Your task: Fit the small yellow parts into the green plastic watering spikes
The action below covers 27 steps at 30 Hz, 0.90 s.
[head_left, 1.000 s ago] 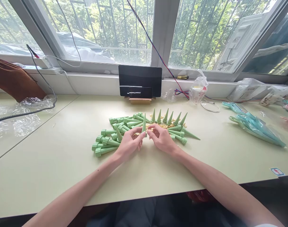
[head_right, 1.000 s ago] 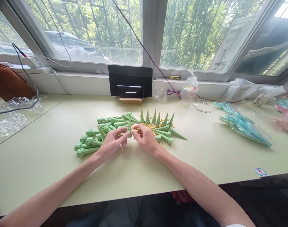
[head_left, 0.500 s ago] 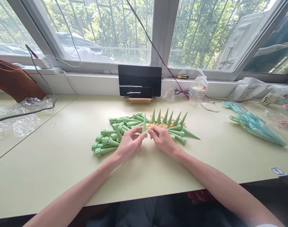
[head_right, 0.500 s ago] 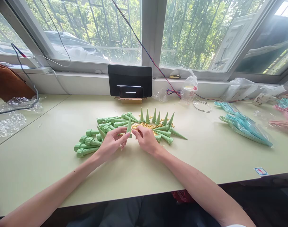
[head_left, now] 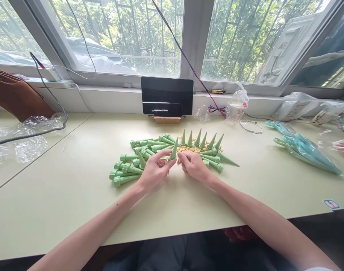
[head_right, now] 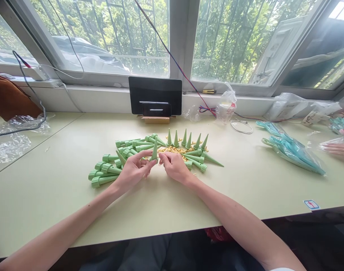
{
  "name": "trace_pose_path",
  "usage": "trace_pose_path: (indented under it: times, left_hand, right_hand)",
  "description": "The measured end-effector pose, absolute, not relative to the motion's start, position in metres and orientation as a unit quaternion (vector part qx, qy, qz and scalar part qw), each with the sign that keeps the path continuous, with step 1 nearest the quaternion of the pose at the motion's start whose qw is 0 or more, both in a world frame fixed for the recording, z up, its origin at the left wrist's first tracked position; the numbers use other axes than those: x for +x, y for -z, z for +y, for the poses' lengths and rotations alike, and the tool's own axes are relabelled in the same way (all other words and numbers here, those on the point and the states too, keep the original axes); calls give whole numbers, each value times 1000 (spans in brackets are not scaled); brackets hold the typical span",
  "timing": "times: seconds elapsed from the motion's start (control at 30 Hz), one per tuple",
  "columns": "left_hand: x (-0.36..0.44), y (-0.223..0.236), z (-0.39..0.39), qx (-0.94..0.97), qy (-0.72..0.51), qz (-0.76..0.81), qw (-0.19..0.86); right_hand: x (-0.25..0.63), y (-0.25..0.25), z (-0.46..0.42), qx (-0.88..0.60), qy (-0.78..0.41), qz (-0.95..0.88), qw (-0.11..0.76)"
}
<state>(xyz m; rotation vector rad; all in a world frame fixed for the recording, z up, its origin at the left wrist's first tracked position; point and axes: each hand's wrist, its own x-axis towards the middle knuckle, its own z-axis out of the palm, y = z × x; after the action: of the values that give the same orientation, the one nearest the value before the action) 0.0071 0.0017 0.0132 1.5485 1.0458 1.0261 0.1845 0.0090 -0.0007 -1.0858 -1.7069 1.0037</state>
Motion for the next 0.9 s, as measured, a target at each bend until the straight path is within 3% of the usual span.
trace_pose_path:
  times: [0.4,0.9]
  left_hand:
    - [10,-20,-2,641,-442,424,463]
    - [9,-22,-2,621,-422,455,479]
  right_hand:
    - [186,0,13,-381,-609,-563,409]
    - [184,-3,10,-385,-492,-634,457]
